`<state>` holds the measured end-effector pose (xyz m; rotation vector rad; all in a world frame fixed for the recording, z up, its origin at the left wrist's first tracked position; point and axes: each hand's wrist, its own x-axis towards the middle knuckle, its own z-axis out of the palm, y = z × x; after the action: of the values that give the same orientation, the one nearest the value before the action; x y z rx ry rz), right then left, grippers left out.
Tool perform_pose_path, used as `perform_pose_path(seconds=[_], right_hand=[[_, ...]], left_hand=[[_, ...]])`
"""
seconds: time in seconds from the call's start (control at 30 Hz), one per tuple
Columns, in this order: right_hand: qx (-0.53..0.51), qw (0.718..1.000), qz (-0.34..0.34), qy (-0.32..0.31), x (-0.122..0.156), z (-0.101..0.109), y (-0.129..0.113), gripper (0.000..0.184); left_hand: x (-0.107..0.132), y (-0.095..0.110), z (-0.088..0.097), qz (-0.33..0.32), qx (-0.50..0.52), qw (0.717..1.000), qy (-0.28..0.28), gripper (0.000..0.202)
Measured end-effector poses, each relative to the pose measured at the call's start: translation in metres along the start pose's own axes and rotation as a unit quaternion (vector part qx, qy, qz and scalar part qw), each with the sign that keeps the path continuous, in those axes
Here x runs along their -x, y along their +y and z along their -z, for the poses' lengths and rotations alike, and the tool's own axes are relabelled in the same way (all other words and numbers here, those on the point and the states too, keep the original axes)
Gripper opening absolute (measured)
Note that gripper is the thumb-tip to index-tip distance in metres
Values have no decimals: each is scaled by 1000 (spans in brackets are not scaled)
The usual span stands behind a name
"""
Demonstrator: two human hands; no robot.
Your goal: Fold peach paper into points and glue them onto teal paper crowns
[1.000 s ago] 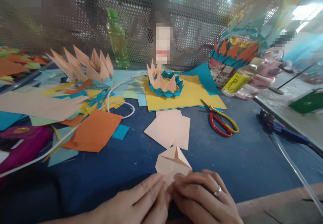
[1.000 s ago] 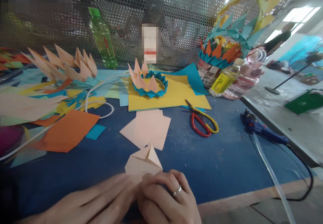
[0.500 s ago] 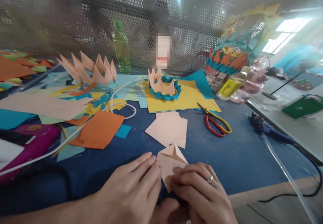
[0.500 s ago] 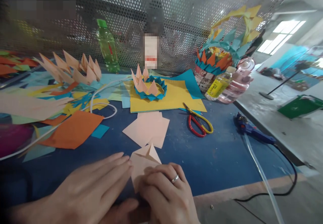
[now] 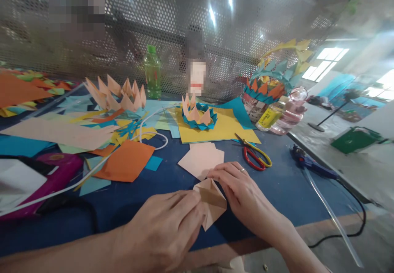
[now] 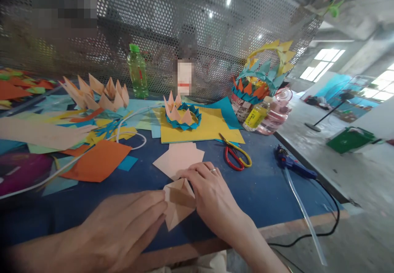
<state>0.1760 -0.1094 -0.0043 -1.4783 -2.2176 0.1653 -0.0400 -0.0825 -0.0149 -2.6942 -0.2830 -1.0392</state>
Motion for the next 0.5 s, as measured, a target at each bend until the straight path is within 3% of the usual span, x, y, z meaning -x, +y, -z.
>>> perform_pose_path(seconds=[0.17,0.27,0.5], right_hand=[[20,997,43,-55,-7,6,-1,52],[18,996,53,-73,-9,5,0,42],[9,994,28,-102,-14,5,0,23]], left_hand=[[3,-6,-2,132,44,988,-71,25],[3,-13,-5,206,86,972,-78,22],[0,-24,-9,258,143,953,-76,18]])
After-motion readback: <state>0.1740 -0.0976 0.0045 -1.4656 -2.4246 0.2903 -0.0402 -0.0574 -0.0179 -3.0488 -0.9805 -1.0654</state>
